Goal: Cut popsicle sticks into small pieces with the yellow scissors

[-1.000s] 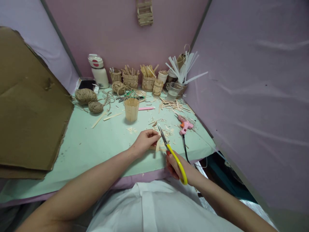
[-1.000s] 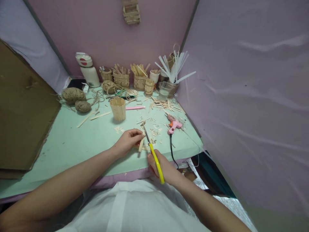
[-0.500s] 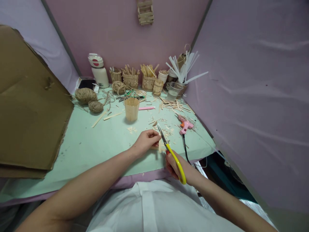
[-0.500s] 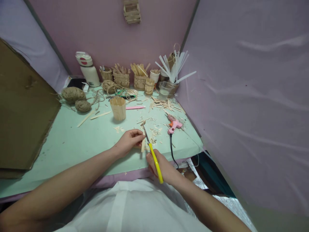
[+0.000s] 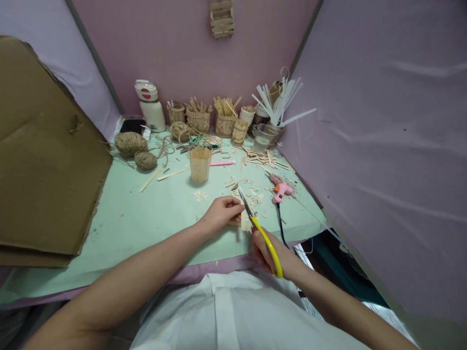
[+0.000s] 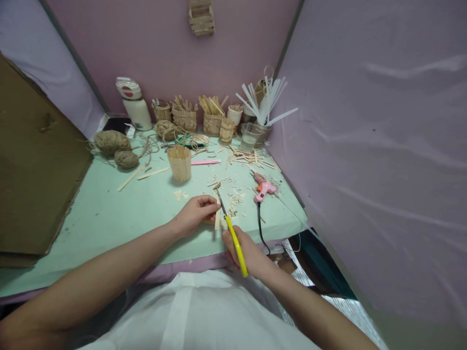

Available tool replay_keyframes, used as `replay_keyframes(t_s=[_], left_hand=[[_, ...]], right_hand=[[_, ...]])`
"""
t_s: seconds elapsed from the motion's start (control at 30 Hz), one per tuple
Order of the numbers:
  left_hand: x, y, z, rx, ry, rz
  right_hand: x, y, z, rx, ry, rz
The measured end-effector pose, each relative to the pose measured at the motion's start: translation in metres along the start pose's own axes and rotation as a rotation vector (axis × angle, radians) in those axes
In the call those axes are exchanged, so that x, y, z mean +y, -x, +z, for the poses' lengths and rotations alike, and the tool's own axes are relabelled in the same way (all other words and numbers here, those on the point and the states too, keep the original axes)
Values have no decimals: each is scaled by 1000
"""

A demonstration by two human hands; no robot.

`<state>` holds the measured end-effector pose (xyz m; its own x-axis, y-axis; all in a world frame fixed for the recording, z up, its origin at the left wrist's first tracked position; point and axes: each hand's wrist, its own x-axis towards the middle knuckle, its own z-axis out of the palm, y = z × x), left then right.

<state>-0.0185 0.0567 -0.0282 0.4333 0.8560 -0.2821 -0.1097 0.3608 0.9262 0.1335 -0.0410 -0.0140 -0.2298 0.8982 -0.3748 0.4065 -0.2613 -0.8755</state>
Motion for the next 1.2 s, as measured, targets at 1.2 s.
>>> replay_keyframes(t_s=[1.2], left_hand=[[5, 0, -8, -119, -16, -64]], right_hand=[[2, 23, -24, -50, 139, 34]])
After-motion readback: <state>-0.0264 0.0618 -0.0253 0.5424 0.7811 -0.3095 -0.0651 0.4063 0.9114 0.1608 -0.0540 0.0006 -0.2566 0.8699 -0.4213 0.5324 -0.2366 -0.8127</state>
